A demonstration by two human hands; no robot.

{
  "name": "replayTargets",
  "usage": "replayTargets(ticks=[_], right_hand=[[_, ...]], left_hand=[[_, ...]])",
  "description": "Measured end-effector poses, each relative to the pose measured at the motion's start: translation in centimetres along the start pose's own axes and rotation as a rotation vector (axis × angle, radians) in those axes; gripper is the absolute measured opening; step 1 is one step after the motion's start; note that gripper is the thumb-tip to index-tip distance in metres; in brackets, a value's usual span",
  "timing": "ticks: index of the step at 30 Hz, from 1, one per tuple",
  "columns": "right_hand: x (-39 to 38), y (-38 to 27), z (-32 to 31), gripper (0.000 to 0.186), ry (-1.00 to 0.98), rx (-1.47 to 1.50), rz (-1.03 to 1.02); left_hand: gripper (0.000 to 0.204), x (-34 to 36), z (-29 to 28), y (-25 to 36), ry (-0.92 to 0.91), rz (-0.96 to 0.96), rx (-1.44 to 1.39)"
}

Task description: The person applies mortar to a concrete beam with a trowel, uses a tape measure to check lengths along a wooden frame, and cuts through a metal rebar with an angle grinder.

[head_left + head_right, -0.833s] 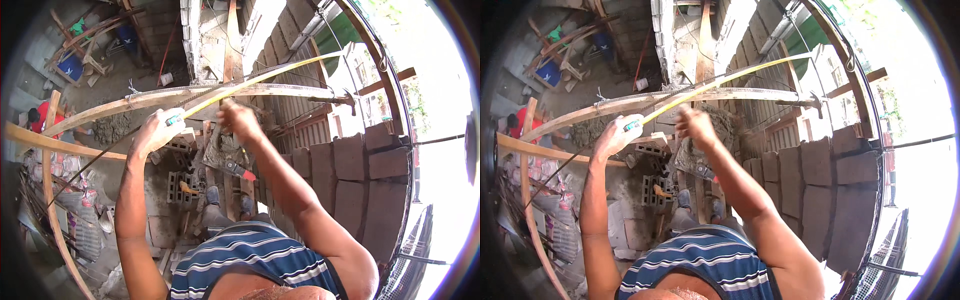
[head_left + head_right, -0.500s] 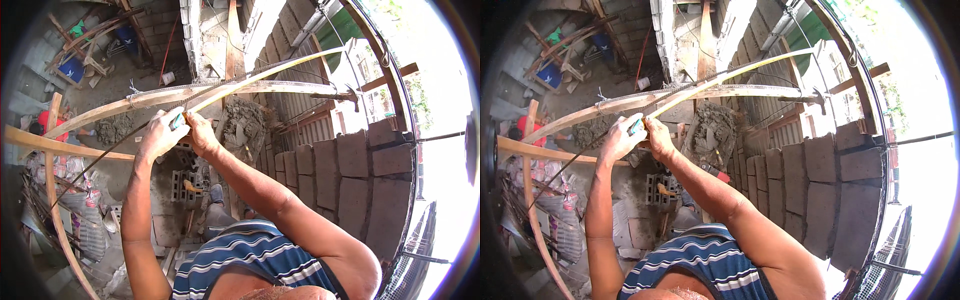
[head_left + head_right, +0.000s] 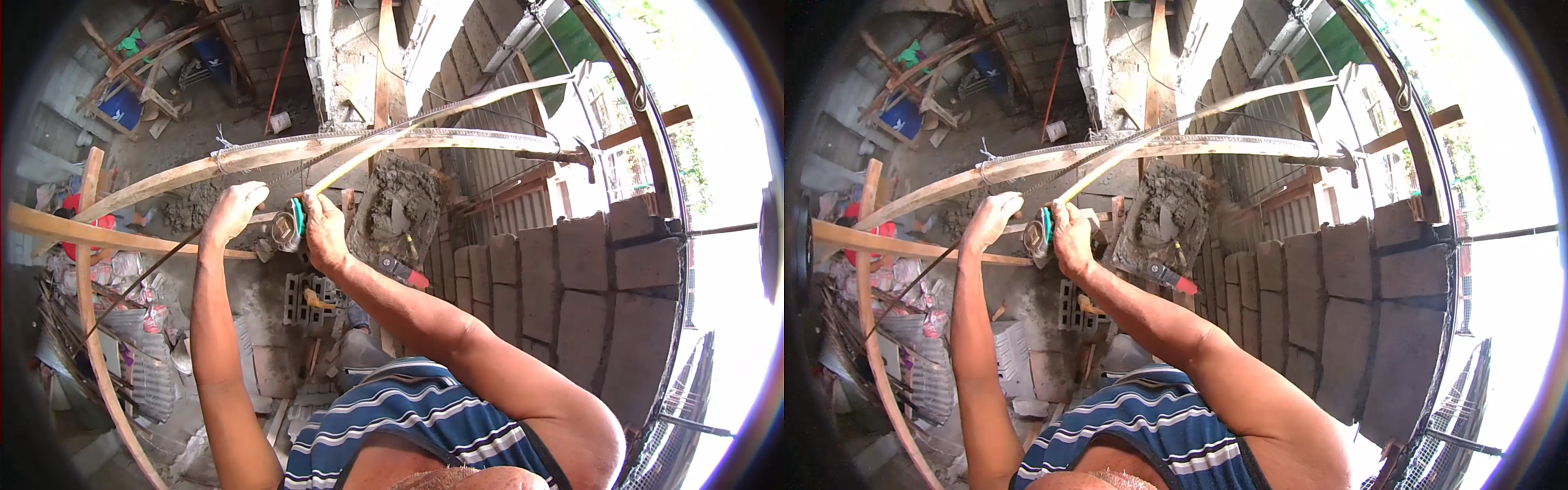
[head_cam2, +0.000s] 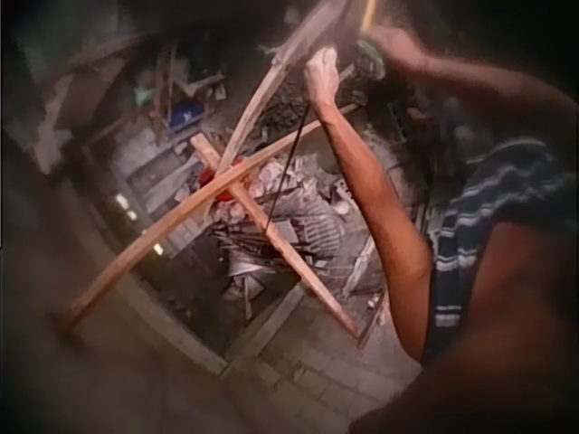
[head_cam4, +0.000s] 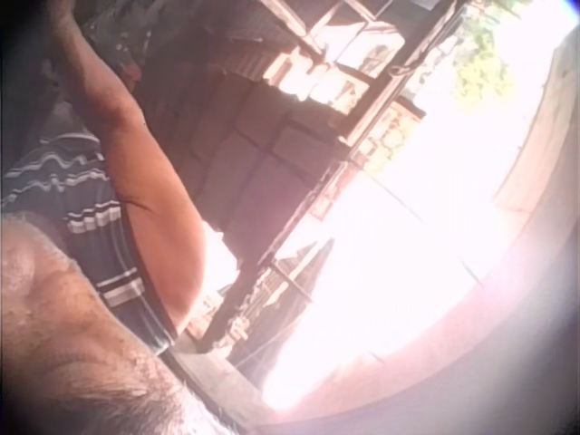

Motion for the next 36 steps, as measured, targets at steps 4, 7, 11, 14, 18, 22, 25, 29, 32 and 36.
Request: replayTargets(ticks=[4,7,11,14,18,22,25,29,32,36], right_hand=[[-1.6,-1.0,-2.2,0.020,0.122,0.006,0.064],[-3.3,-2.1,-3.6,0.022,0.192,-0.003,0.163],[-3.3,-2.7,-6.3,0.025,0.231,-0.138,0.125],[-3.2,-2.9,-8.1,0.024,0.282,-0.138,0.115],[-2.7,-4.3,-10.1,0.022,0.295,-0.283,0.093],[-2.6,-4.3,-9.7,0.024,0.265,-0.232,0.054],[-2.2,-5.1,-10.3,0.025,0.249,-0.195,0.071],[-2.5,-5.3,-10.0,0.025,0.213,-0.156,0.057],[-3.5,-5.8,-8.9,0.025,0.218,-0.124,0.054],[-4.9,-6.3,-7.0,0.025,0.179,0.078,0.171]], left_hand=[[0.032,0.3,-0.2,0.2,-0.028,-0.047,-0.035],[0.031,0.0,-0.1,0.0,-0.018,-0.084,-0.059],[0.030,0.0,0.3,-0.1,0.051,-0.012,-0.017],[0.030,0.0,0.5,-0.2,0.085,0.032,-0.026],[0.031,0.6,0.8,0.2,0.044,0.059,-0.040],[0.030,0.0,0.8,-1.3,0.008,0.023,-0.025],[0.029,0.4,0.8,-0.2,0.041,0.049,-0.025],[0.026,0.3,1.2,0.1,0.073,0.036,-0.029],[0.024,0.3,1.3,0.0,0.090,0.050,-0.031],[0.025,0.2,1.5,-0.5,0.102,0.054,-0.024]])
Point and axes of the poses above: each hand's wrist, its own x-axis towards the middle knuckle, its own z-axis out of the palm, y = z × x, the point moved 5 cm from there along x, towards the middle knuckle
